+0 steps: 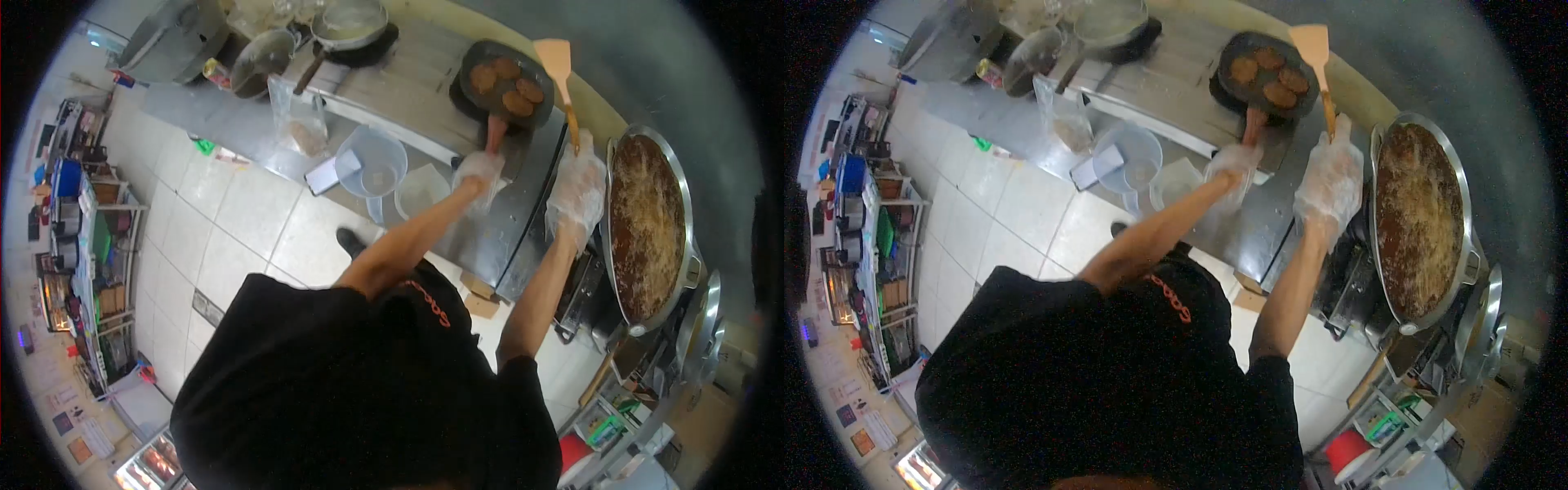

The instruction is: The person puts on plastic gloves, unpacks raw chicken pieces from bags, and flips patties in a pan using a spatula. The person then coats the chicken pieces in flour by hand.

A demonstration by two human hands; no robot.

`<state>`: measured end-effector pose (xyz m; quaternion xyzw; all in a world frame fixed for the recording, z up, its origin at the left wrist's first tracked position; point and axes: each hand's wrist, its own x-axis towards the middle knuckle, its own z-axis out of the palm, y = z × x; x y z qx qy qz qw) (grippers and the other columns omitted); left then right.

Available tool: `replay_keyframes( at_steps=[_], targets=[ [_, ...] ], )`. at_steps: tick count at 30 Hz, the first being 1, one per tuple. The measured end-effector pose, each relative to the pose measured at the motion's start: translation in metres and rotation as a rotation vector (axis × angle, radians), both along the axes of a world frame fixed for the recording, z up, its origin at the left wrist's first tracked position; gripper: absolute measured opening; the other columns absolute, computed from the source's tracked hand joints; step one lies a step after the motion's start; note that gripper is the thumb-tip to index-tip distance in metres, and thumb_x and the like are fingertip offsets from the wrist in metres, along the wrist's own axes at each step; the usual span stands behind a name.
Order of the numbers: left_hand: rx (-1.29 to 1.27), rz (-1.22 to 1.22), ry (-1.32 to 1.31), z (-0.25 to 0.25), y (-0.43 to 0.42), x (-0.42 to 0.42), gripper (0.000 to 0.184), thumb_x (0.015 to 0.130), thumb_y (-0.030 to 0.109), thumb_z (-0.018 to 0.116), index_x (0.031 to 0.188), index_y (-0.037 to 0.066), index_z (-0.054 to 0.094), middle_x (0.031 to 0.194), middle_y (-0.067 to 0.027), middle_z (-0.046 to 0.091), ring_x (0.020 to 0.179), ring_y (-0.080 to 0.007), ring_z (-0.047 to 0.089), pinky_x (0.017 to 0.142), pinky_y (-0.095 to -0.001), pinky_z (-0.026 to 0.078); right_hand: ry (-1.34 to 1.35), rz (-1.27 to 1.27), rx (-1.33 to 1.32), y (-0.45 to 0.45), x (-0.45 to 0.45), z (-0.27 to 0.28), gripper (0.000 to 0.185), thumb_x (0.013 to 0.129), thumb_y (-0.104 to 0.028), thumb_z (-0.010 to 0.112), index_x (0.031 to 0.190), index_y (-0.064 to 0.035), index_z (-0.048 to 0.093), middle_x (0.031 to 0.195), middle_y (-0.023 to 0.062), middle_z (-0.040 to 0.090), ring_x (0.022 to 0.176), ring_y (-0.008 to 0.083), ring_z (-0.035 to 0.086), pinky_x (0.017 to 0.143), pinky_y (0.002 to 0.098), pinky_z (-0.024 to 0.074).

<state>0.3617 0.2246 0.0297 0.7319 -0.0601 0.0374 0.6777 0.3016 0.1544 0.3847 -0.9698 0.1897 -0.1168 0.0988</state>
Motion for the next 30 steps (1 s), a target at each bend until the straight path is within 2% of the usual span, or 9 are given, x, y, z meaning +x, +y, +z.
replay_keyframes(
  at_steps=[3, 9, 12, 14, 20, 21, 25, 26, 30],
  targets=[
    [-0.033, -0.047, 0.292, 0.038, 0.023, -0.019, 0.021, 0.088, 0.026, 0.050, 0.083, 0.012, 0.064, 0.085, -0.0129, 0.064, 0.075, -0.0292, 0.062, 0.064, -0.0420, 0.048, 0.024, 0.014, 0.084, -0.013, -0.007, -0.012, 0.034, 0.095, -0.024, 0.045, 0.125, -0.0098, 0.050, 0.093, 0.0246, 0.064, 0.089, 0.0429, 0.062, 0.072, 0.0529, 0.0468],
    [-0.527, -0.224, 0.590, 0.002, 0.033, 0.029, 0.018, 0.090, 0.026, 0.050, 0.083, 0.013, 0.061, 0.079, -0.0077, 0.061, 0.068, -0.0230, 0.059, 0.058, -0.0371, 0.047, -0.026, -0.085, 0.151, -0.018, -0.015, -0.019, 0.029, 0.095, -0.027, 0.045, 0.115, -0.0081, 0.053, 0.097, 0.0221, 0.064, 0.095, 0.0404, 0.061, 0.077, 0.0517, 0.0477],
    [-0.465, -0.233, 0.620, 0.025, 0.050, -0.010, 0.016, 0.091, 0.025, 0.051, 0.084, 0.014, 0.060, 0.076, -0.0051, 0.060, 0.065, -0.0200, 0.058, 0.055, -0.0346, 0.046, -0.077, -0.184, 0.333, -0.021, -0.018, -0.018, 0.028, 0.095, -0.027, 0.044, 0.112, -0.0063, 0.053, 0.098, 0.0204, 0.064, 0.095, 0.0391, 0.061, 0.077, 0.0504, 0.0480],
    [-0.423, -0.242, 0.638, 0.032, 0.051, -0.007, 0.016, 0.091, 0.025, 0.051, 0.084, 0.014, 0.059, 0.074, -0.0034, 0.059, 0.063, -0.0179, 0.057, 0.054, -0.0330, 0.046, -0.031, -0.097, 0.172, -0.024, -0.020, -0.031, 0.026, 0.095, -0.026, 0.045, 0.107, -0.0051, 0.054, 0.096, 0.0196, 0.064, 0.094, 0.0385, 0.062, 0.078, 0.0491, 0.0486],
    [-0.786, -0.531, 0.708, -0.077, 0.068, 0.052, 0.014, 0.093, 0.025, 0.051, 0.084, 0.016, 0.056, 0.068, 0.0017, 0.056, 0.056, -0.0117, 0.054, 0.048, -0.0281, 0.045, -0.131, -0.059, 0.193, -0.021, -0.013, -0.046, 0.022, 0.094, -0.022, 0.045, 0.103, -0.0052, 0.054, 0.095, 0.0217, 0.064, 0.094, 0.0394, 0.061, 0.077, 0.0500, 0.0490],
    [-0.639, -0.372, 0.783, -0.064, 0.066, 0.025, 0.016, 0.094, 0.027, 0.050, 0.084, 0.016, 0.056, 0.066, 0.0017, 0.056, 0.055, -0.0125, 0.054, 0.046, -0.0281, 0.043, -0.063, -0.079, 0.219, -0.023, -0.014, -0.050, 0.022, 0.094, -0.023, 0.044, 0.104, -0.0054, 0.054, 0.096, 0.0215, 0.064, 0.094, 0.0393, 0.061, 0.077, 0.0502, 0.0488],
    [-0.842, -0.455, 0.844, 0.012, 0.065, -0.028, 0.019, 0.094, 0.030, 0.053, 0.098, 0.014, 0.062, 0.077, -0.0034, 0.062, 0.061, -0.0169, 0.059, 0.051, -0.0303, 0.049, -0.047, 0.005, 0.044, -0.027, -0.014, -0.063, 0.027, 0.095, -0.022, 0.043, 0.094, -0.0027, 0.061, 0.089, 0.0200, 0.066, 0.086, 0.0366, 0.064, 0.072, 0.0470, 0.0508],
    [-0.851, -0.447, 0.858, 0.008, 0.067, -0.027, 0.019, 0.094, 0.030, 0.053, 0.098, 0.014, 0.062, 0.077, -0.0034, 0.062, 0.061, -0.0169, 0.059, 0.051, -0.0303, 0.049, -0.167, 0.100, -0.098, -0.028, -0.013, -0.073, 0.034, 0.096, -0.021, 0.044, 0.083, -0.0013, 0.067, 0.084, 0.0192, 0.067, 0.079, 0.0339, 0.067, 0.066, 0.0430, 0.0529],
    [-0.828, -0.410, 0.902, -0.005, 0.064, -0.019, 0.018, 0.095, 0.024, 0.051, 0.104, 0.013, 0.062, 0.079, -0.0022, 0.062, 0.067, -0.0168, 0.060, 0.056, -0.0303, 0.051, 0.001, 0.090, -0.115, -0.024, 0.009, -0.058, 0.028, 0.095, -0.018, 0.043, 0.091, -0.0020, 0.065, 0.086, 0.0174, 0.067, 0.083, 0.0375, 0.066, 0.070, 0.0464, 0.0528]
  ],
)
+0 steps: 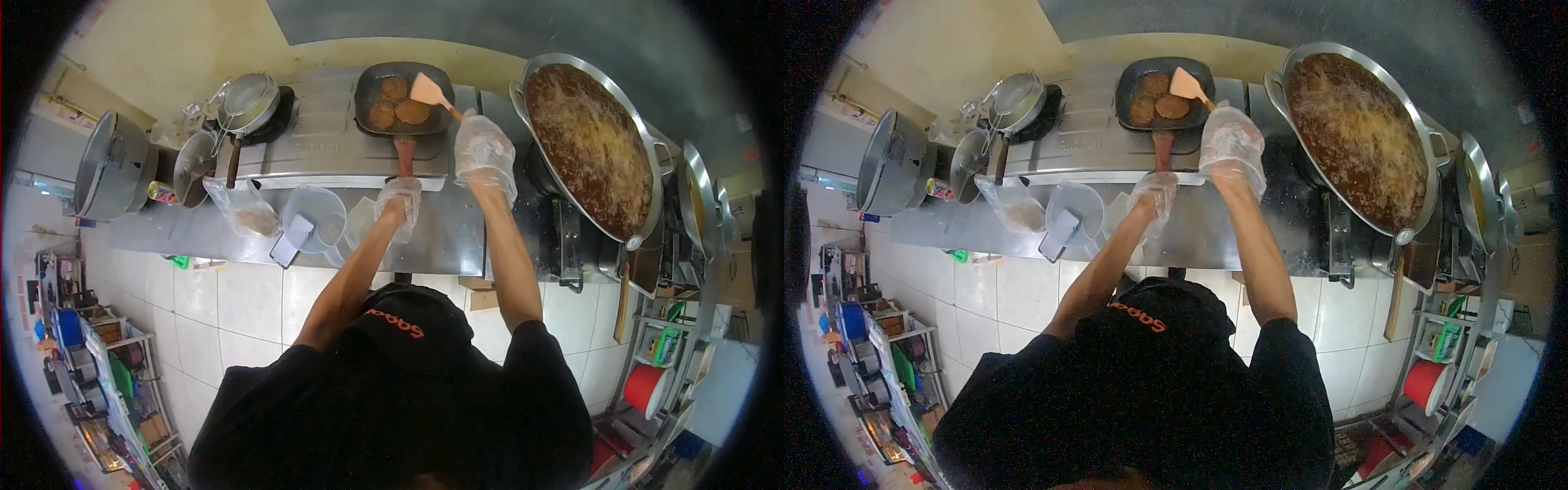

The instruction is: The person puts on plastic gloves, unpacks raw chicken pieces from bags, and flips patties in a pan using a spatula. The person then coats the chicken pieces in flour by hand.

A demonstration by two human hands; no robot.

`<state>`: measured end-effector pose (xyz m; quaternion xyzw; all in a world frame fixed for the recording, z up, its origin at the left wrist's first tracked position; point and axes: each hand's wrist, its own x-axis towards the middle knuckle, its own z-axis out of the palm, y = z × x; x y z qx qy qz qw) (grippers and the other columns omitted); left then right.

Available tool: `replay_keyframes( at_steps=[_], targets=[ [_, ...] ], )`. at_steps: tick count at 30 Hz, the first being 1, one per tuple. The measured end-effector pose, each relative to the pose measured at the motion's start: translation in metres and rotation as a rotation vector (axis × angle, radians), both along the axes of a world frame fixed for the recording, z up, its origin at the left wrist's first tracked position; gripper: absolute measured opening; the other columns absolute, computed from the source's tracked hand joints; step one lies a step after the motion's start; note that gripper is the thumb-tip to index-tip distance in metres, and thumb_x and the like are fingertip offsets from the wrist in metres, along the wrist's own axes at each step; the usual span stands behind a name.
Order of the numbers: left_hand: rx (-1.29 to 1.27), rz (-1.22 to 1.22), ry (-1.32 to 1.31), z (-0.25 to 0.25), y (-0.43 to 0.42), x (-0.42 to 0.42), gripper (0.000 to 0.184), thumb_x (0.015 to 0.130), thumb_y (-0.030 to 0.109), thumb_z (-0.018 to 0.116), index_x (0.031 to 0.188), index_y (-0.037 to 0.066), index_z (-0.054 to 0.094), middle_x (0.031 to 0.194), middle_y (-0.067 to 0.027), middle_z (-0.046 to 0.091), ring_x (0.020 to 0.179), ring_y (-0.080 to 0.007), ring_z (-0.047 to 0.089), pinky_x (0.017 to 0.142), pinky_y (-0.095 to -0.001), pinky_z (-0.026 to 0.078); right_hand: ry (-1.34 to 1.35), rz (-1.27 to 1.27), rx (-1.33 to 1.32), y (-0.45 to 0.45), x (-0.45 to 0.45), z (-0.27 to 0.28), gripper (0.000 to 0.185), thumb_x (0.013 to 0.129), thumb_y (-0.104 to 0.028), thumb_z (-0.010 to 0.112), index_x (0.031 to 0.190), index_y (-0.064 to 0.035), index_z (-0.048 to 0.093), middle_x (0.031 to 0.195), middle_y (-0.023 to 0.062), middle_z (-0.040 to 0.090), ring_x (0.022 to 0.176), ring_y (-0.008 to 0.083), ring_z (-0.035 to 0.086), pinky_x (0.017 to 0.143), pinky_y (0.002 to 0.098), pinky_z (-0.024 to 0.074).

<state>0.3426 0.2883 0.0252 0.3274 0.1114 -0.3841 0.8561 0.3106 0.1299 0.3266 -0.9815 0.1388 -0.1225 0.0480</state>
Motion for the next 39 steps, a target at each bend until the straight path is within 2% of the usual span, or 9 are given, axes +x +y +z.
replay_keyframes(
  at_steps=[15, 18, 21, 24, 26, 28, 34, 36, 39],
  targets=[
    [-0.092, -0.062, -0.075, 0.045, 0.007, -0.025, 0.025, 0.094, 0.023, 0.057, 0.116, 0.011, 0.057, 0.089, 0.0004, 0.061, 0.072, -0.0110, 0.059, 0.057, -0.0259, 0.049, -0.073, 0.117, -0.218, -0.002, 0.008, 0.020, 0.021, 0.092, -0.013, 0.050, 0.087, -0.0016, 0.066, 0.086, 0.0172, 0.068, 0.082, 0.0328, 0.067, 0.071, 0.0411, 0.0541],
    [0.257, -0.122, -0.109, 0.057, 0.002, -0.024, 0.024, 0.094, 0.024, 0.058, 0.115, 0.012, 0.058, 0.085, 0.0012, 0.061, 0.069, -0.0104, 0.058, 0.056, -0.0261, 0.049, -0.043, 0.075, -0.185, -0.005, 0.015, 0.007, 0.020, 0.091, -0.012, 0.050, 0.085, -0.0010, 0.066, 0.086, 0.0166, 0.067, 0.083, 0.0328, 0.067, 0.071, 0.0427, 0.0536],
    [-0.118, -0.074, -0.065, 0.024, -0.009, -0.011, 0.022, 0.093, 0.025, 0.060, 0.112, 0.012, 0.058, 0.081, 0.0014, 0.060, 0.065, -0.0102, 0.058, 0.054, -0.0264, 0.049, -0.094, 0.088, -0.225, -0.015, 0.022, -0.011, 0.018, 0.091, -0.012, 0.050, 0.088, -0.0028, 0.065, 0.087, 0.0144, 0.067, 0.081, 0.0317, 0.067, 0.069, 0.0416, 0.0533],
    [0.015, 0.135, -0.059, 0.056, -0.014, -0.009, 0.020, 0.092, 0.024, 0.061, 0.108, 0.013, 0.059, 0.075, 0.0006, 0.059, 0.061, -0.0109, 0.057, 0.052, -0.0271, 0.048, -0.054, 0.065, -0.246, -0.021, 0.009, 0.000, 0.023, 0.093, -0.014, 0.047, 0.088, -0.0015, 0.065, 0.086, 0.0171, 0.067, 0.082, 0.0339, 0.066, 0.070, 0.0431, 0.0531],
    [0.742, -0.102, -0.204, 0.100, -0.009, -0.019, 0.017, 0.092, 0.025, 0.059, 0.105, 0.014, 0.058, 0.072, -0.0001, 0.058, 0.060, -0.0120, 0.056, 0.052, -0.0272, 0.048, -0.060, 0.009, -0.234, -0.011, 0.003, 0.022, 0.022, 0.092, -0.015, 0.047, 0.088, -0.0017, 0.065, 0.085, 0.0170, 0.066, 0.081, 0.0337, 0.067, 0.069, 0.0429, 0.0531],
    [0.883, -0.148, -0.279, 0.106, -0.015, -0.011, 0.017, 0.093, 0.028, 0.056, 0.103, 0.015, 0.058, 0.069, 0.0003, 0.056, 0.058, -0.0122, 0.055, 0.049, -0.0284, 0.047, -0.059, -0.056, -0.215, -0.008, 0.006, 0.028, 0.022, 0.092, -0.015, 0.047, 0.089, -0.0019, 0.064, 0.085, 0.0170, 0.066, 0.081, 0.0335, 0.067, 0.069, 0.0428, 0.0531],
    [-0.312, -0.087, -0.224, -0.083, -0.026, 0.052, 0.021, 0.094, 0.030, 0.053, 0.107, 0.014, 0.058, 0.070, 0.0001, 0.057, 0.056, -0.0141, 0.055, 0.047, -0.0297, 0.048, -0.111, 0.058, -0.237, 0.002, 0.004, 0.032, 0.017, 0.092, -0.014, 0.051, 0.090, -0.0038, 0.064, 0.080, 0.0148, 0.066, 0.078, 0.0321, 0.067, 0.066, 0.0409, 0.0539],
    [0.151, 0.391, -1.099, -0.049, -0.025, 0.036, 0.023, 0.095, 0.030, 0.051, 0.109, 0.015, 0.059, 0.070, -0.0008, 0.059, 0.054, -0.0147, 0.056, 0.043, -0.0302, 0.046, -0.049, 0.108, -0.200, 0.006, 0.000, 0.035, 0.015, 0.092, -0.013, 0.051, 0.091, -0.0027, 0.062, 0.081, 0.0152, 0.065, 0.078, 0.0324, 0.067, 0.067, 0.0394, 0.0546],
    [-0.175, -0.071, -0.165, -0.074, -0.005, 0.037, 0.030, 0.102, 0.026, 0.036, 0.123, 0.016, 0.054, 0.096, -0.0013, 0.061, 0.083, -0.0107, 0.058, 0.067, -0.0247, 0.050, -0.042, 0.195, -0.207, 0.015, 0.010, 0.026, 0.023, 0.095, -0.015, 0.044, 0.093, -0.0019, 0.063, 0.084, 0.0170, 0.066, 0.081, 0.0319, 0.067, 0.067, 0.0411, 0.0538]
  ],
)
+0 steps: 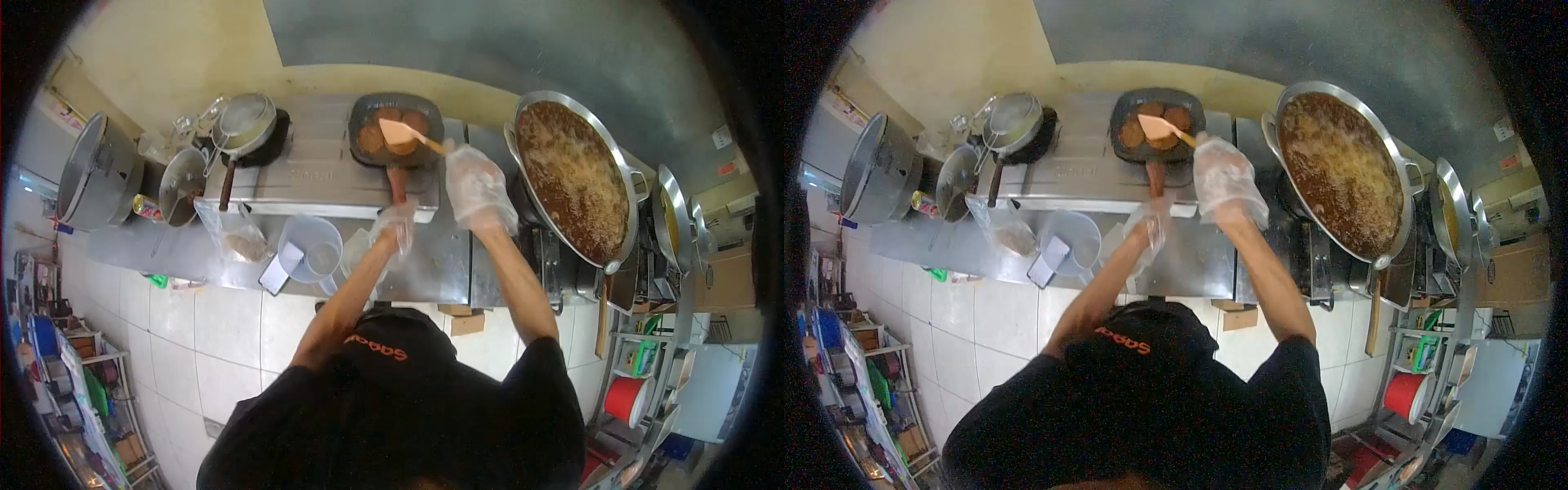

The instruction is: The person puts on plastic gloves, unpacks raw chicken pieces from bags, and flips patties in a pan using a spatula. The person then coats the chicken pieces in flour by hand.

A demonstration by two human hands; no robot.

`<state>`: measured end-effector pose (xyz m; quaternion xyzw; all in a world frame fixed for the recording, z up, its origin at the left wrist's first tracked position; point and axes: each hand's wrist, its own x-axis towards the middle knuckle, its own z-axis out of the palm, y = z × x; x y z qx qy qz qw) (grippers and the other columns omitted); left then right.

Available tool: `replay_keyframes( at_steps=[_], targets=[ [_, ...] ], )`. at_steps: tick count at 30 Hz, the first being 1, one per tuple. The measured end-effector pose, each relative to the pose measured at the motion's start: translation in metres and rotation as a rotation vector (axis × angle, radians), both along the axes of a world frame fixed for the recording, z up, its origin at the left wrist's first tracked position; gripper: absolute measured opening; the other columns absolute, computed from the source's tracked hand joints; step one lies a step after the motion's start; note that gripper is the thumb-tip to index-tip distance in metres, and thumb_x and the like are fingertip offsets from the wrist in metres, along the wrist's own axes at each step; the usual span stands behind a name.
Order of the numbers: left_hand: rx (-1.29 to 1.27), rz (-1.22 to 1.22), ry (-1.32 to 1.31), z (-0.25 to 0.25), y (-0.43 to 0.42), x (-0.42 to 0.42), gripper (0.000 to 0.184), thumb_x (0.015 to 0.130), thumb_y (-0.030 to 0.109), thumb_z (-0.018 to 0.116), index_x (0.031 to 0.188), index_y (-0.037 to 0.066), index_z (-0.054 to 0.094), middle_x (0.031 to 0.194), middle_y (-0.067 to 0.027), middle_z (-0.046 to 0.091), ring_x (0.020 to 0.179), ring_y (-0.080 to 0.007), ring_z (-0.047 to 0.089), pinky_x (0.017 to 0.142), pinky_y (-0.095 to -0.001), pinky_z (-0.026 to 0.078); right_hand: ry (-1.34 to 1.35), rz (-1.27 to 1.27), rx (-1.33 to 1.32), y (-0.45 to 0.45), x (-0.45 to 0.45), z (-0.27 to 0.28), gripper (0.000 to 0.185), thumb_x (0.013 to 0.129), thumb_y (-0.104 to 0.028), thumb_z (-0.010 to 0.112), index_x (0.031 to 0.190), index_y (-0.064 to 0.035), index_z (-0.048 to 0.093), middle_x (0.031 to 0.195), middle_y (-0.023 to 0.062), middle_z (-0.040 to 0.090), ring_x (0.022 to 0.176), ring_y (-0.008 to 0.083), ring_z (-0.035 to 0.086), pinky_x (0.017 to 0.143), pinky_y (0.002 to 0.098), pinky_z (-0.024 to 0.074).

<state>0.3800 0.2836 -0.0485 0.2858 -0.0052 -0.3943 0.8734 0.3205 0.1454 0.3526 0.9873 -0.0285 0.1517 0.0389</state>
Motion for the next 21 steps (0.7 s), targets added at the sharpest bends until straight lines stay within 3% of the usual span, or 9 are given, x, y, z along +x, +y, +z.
replay_keyframes(
  at_steps=[1, 3, 5, 8, 10, 14, 15, 18, 21],
  targets=[
    [0.000, 0.001, 0.020, 0.015, 0.000, -0.015, 0.030, 0.102, 0.026, 0.036, 0.123, 0.016, 0.054, 0.096, -0.0013, 0.061, 0.083, -0.0107, 0.058, 0.067, -0.0247, 0.050, -0.032, 0.066, -0.003, 0.004, 0.002, -0.008, 0.025, 0.096, -0.017, 0.044, 0.092, -0.0017, 0.063, 0.084, 0.0170, 0.066, 0.080, 0.0318, 0.067, 0.067, 0.0406, 0.0538],
    [0.127, 0.117, 0.260, 0.090, -0.007, -0.019, 0.020, 0.097, 0.023, 0.048, 0.110, 0.014, 0.059, 0.076, -0.0017, 0.061, 0.057, -0.0144, 0.057, 0.046, -0.0286, 0.048, 0.005, -0.011, 0.015, 0.002, 0.011, -0.024, 0.024, 0.096, -0.016, 0.043, 0.095, -0.0006, 0.062, 0.084, 0.0169, 0.066, 0.081, 0.0327, 0.067, 0.068, 0.0416, 0.0536],
    [0.071, 0.084, 0.091, 0.103, 0.000, -0.023, 0.021, 0.096, 0.024, 0.050, 0.113, 0.014, 0.059, 0.075, -0.0007, 0.060, 0.056, -0.0126, 0.056, 0.046, -0.0279, 0.048, 0.110, -0.026, 0.010, -0.008, 0.016, -0.030, 0.023, 0.096, -0.014, 0.043, 0.095, -0.0001, 0.062, 0.084, 0.0175, 0.066, 0.081, 0.0338, 0.067, 0.070, 0.0432, 0.0534],
    [0.052, 0.070, 0.022, 0.075, 0.005, -0.025, 0.021, 0.096, 0.025, 0.052, 0.113, 0.014, 0.061, 0.081, 0.0008, 0.061, 0.062, -0.0108, 0.057, 0.049, -0.0263, 0.048, 0.113, -0.051, -0.025, -0.016, 0.009, -0.012, 0.025, 0.096, -0.015, 0.042, 0.093, -0.0009, 0.063, 0.084, 0.0182, 0.067, 0.080, 0.0341, 0.067, 0.070, 0.0444, 0.0529],
    [0.154, 0.096, 0.040, 0.089, -0.002, -0.035, 0.021, 0.097, 0.026, 0.051, 0.112, 0.014, 0.061, 0.081, 0.0012, 0.061, 0.062, -0.0106, 0.057, 0.049, -0.0261, 0.048, 0.055, -0.086, -0.094, -0.019, 0.006, -0.011, 0.020, 0.093, -0.010, 0.046, 0.089, -0.0032, 0.064, 0.079, 0.0150, 0.067, 0.076, 0.0300, 0.068, 0.066, 0.0396, 0.0547],
    [0.334, 0.073, -0.037, 0.137, 0.004, -0.039, 0.022, 0.098, 0.027, 0.051, 0.113, 0.014, 0.059, 0.084, 0.0013, 0.061, 0.063, -0.0109, 0.058, 0.051, -0.0268, 0.049, 0.002, -0.174, -0.035, -0.015, -0.012, 0.003, 0.017, 0.089, -0.011, 0.051, 0.085, -0.0041, 0.066, 0.078, 0.0147, 0.067, 0.075, 0.0298, 0.069, 0.064, 0.0392, 0.0553],
    [0.338, 0.071, -0.039, 0.126, 0.006, -0.038, 0.022, 0.098, 0.027, 0.051, 0.113, 0.014, 0.059, 0.084, 0.0013, 0.061, 0.063, -0.0109, 0.058, 0.051, -0.0268, 0.049, 0.001, -0.175, -0.031, -0.014, -0.014, 0.001, 0.017, 0.089, -0.011, 0.051, 0.085, -0.0041, 0.066, 0.078, 0.0147, 0.067, 0.075, 0.0298, 0.069, 0.064, 0.0392, 0.0553],
    [0.158, 0.015, -0.121, 0.094, 0.004, -0.030, 0.022, 0.097, 0.025, 0.053, 0.116, 0.014, 0.057, 0.085, 0.0005, 0.062, 0.064, -0.0113, 0.058, 0.052, -0.0279, 0.050, 0.111, -0.151, -0.009, -0.010, -0.011, -0.013, 0.016, 0.086, -0.014, 0.057, 0.081, -0.0041, 0.068, 0.079, 0.0157, 0.069, 0.075, 0.0295, 0.069, 0.064, 0.0389, 0.0557],
    [0.122, -0.047, 0.052, 0.090, 0.006, -0.021, 0.021, 0.096, 0.025, 0.055, 0.113, 0.015, 0.057, 0.083, -0.0003, 0.061, 0.064, -0.0135, 0.059, 0.052, -0.0305, 0.050, 0.073, -0.098, 0.027, -0.011, -0.001, -0.026, 0.017, 0.086, -0.014, 0.056, 0.084, -0.0031, 0.069, 0.082, 0.0165, 0.069, 0.078, 0.0295, 0.070, 0.065, 0.0393, 0.0554]
  ],
)
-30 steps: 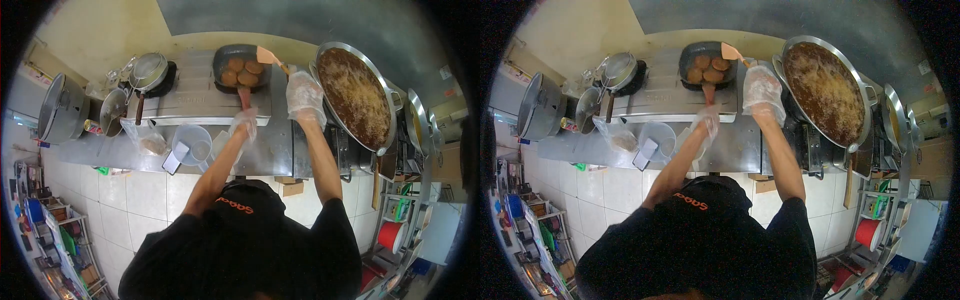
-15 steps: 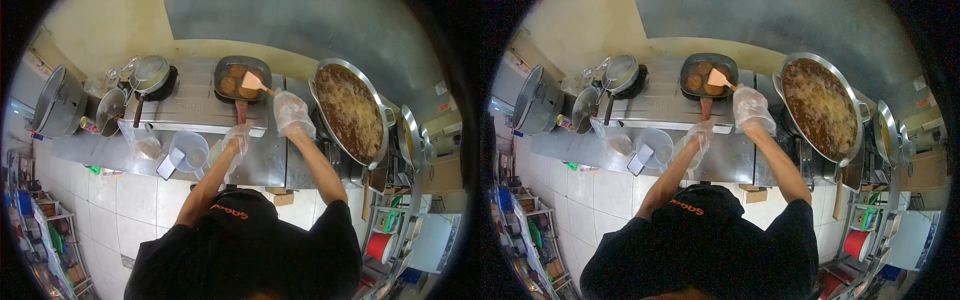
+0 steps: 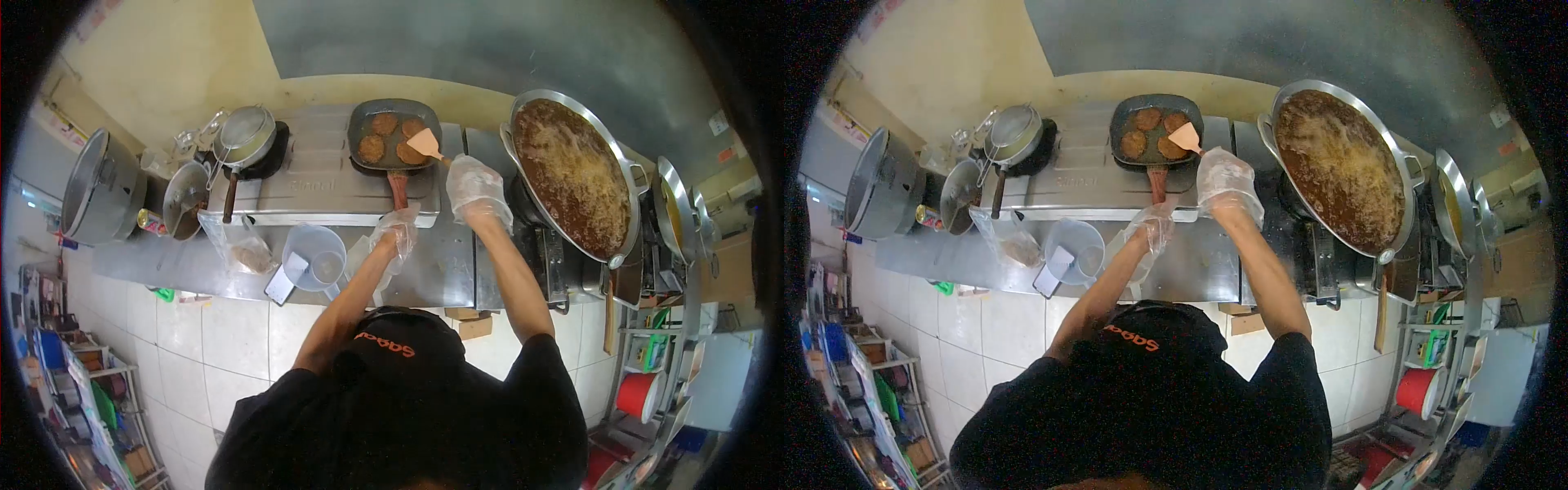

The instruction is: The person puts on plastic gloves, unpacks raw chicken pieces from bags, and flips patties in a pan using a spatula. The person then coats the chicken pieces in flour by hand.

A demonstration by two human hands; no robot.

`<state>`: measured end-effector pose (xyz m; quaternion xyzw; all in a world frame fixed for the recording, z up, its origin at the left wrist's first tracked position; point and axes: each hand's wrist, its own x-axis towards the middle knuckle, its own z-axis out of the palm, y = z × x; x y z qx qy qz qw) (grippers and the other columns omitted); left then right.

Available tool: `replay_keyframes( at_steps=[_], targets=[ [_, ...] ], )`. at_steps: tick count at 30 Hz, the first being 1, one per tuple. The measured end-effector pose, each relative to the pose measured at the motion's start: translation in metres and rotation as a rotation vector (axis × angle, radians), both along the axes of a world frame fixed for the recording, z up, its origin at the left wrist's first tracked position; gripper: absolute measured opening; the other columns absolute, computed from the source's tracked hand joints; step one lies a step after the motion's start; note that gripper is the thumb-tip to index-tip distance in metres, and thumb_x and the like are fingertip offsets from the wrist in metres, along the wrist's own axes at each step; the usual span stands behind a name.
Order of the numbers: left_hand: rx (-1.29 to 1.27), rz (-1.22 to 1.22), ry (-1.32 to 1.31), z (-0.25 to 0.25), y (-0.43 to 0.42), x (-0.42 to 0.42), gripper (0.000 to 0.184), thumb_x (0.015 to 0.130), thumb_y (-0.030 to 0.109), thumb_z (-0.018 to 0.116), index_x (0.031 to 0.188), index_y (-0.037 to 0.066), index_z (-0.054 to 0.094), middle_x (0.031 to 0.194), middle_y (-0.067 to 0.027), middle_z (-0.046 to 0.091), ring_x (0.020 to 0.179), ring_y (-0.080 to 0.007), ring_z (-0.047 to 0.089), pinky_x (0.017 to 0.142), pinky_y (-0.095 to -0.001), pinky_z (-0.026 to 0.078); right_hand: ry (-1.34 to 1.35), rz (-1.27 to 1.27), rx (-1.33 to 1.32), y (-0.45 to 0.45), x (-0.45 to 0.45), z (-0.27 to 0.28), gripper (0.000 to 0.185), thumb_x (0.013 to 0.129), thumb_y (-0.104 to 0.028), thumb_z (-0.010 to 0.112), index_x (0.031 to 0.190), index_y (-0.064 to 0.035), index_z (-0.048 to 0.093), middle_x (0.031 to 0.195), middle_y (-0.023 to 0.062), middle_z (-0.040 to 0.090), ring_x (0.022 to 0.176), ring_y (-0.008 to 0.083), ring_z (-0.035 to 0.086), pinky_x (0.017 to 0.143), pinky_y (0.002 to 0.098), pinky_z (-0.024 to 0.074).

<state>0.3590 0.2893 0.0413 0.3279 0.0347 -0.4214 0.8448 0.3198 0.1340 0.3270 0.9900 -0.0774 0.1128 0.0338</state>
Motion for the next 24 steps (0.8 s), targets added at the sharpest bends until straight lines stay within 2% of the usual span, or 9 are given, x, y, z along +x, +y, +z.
replay_keyframes(
  at_steps=[6, 8, 11, 15, 18, 19, 20, 22, 24],
  targets=[
    [-0.387, -0.167, -0.128, 0.008, 0.010, 0.002, 0.025, 0.095, 0.028, 0.054, 0.115, 0.013, 0.053, 0.086, -0.0051, 0.063, 0.068, -0.0200, 0.061, 0.054, -0.0358, 0.052, 0.059, -0.143, 0.546, -0.014, 0.004, -0.003, 0.025, 0.089, -0.019, 0.048, 0.094, -0.0026, 0.066, 0.087, 0.0187, 0.064, 0.081, 0.0346, 0.062, 0.072, 0.0427, 0.0486],
    [0.627, 0.017, -0.415, 0.102, 0.012, -0.021, 0.034, 0.094, 0.035, 0.055, 0.116, 0.008, 0.052, 0.090, -0.0093, 0.064, 0.068, -0.0246, 0.061, 0.059, -0.0389, 0.052, 0.126, -0.231, 0.969, -0.009, 0.009, -0.030, 0.035, 0.092, -0.031, 0.046, 0.096, -0.0044, 0.068, 0.085, 0.0176, 0.063, 0.081, 0.0315, 0.060, 0.074, 0.0398, 0.0448],
    [1.341, -0.093, -0.768, 0.237, 0.037, -0.043, 0.044, 0.091, 0.040, 0.059, 0.113, 0.002, 0.053, 0.099, -0.0135, 0.063, 0.079, -0.0270, 0.062, 0.069, -0.0384, 0.052, 0.159, -0.344, 1.198, 0.006, 0.021, -0.088, 0.055, 0.096, -0.047, 0.034, 0.098, -0.0044, 0.069, 0.090, 0.0217, 0.065, 0.090, 0.0343, 0.062, 0.081, 0.0414, 0.0437],
    [1.073, 0.180, -1.229, 0.211, 0.101, -0.059, 0.065, 0.081, 0.026, 0.074, 0.135, 0.003, 0.043, 0.113, -0.0138, 0.061, 0.095, -0.0267, 0.065, 0.081, -0.0354, 0.054, 0.086, -0.530, 1.103, 0.043, 0.026, -0.104, 0.050, 0.096, -0.044, 0.037, 0.101, -0.0042, 0.067, 0.099, 0.0256, 0.065, 0.104, 0.0397, 0.060, 0.088, 0.0459, 0.0448],
    [0.724, 0.328, -0.688, 0.236, 0.161, -0.067, 0.063, 0.078, 0.011, 0.075, 0.134, 0.004, 0.045, 0.114, -0.0125, 0.060, 0.104, -0.0252, 0.060, 0.090, -0.0338, 0.053, -0.196, -0.407, 0.813, 0.061, 0.038, -0.146, 0.043, 0.094, -0.039, 0.043, 0.094, -0.0040, 0.067, 0.092, 0.0231, 0.066, 0.095, 0.0401, 0.062, 0.081, 0.0472, 0.0485],
    [0.722, 0.348, -0.649, 0.245, 0.182, -0.070, 0.062, 0.078, 0.007, 0.074, 0.133, 0.004, 0.045, 0.115, -0.0120, 0.059, 0.109, -0.0243, 0.057, 0.095, -0.0344, 0.051, -0.108, -0.155, 0.316, 0.081, 0.018, -0.106, 0.037, 0.092, -0.034, 0.047, 0.083, -0.0036, 0.067, 0.083, 0.0207, 0.066, 0.084, 0.0395, 0.064, 0.074, 0.0487, 0.0506],
    [0.831, 0.382, -0.727, 0.260, 0.201, -0.075, 0.061, 0.078, 0.004, 0.073, 0.133, 0.004, 0.046, 0.118, -0.0116, 0.057, 0.114, -0.0233, 0.053, 0.099, -0.0357, 0.048, -0.102, -0.165, 0.312, 0.094, 0.013, -0.100, 0.037, 0.092, -0.034, 0.047, 0.083, -0.0036, 0.067, 0.083, 0.0207, 0.066, 0.084, 0.0395, 0.064, 0.074, 0.0487, 0.0506],
    [0.250, 0.569, -0.455, 0.223, 0.249, -0.071, 0.055, 0.083, 0.001, 0.067, 0.133, 0.004, 0.046, 0.126, -0.0112, 0.053, 0.119, -0.0202, 0.048, 0.100, -0.0340, 0.044, -0.156, -0.427, 0.543, 0.114, 0.006, -0.096, 0.041, 0.090, -0.037, 0.050, 0.081, -0.0013, 0.067, 0.084, 0.0249, 0.065, 0.083, 0.0396, 0.064, 0.075, 0.0491, 0.0495],
    [0.456, 0.614, -0.592, 0.223, 0.294, -0.066, 0.058, 0.081, -0.009, 0.064, 0.133, 0.010, 0.048, 0.121, -0.0052, 0.050, 0.105, -0.0190, 0.055, 0.086, -0.0269, 0.049, -0.152, -0.430, 0.484, 0.127, 0.002, -0.095, 0.038, 0.090, -0.035, 0.051, 0.080, -0.0019, 0.067, 0.082, 0.0230, 0.065, 0.081, 0.0390, 0.064, 0.074, 0.0493, 0.0500]
  ],
)
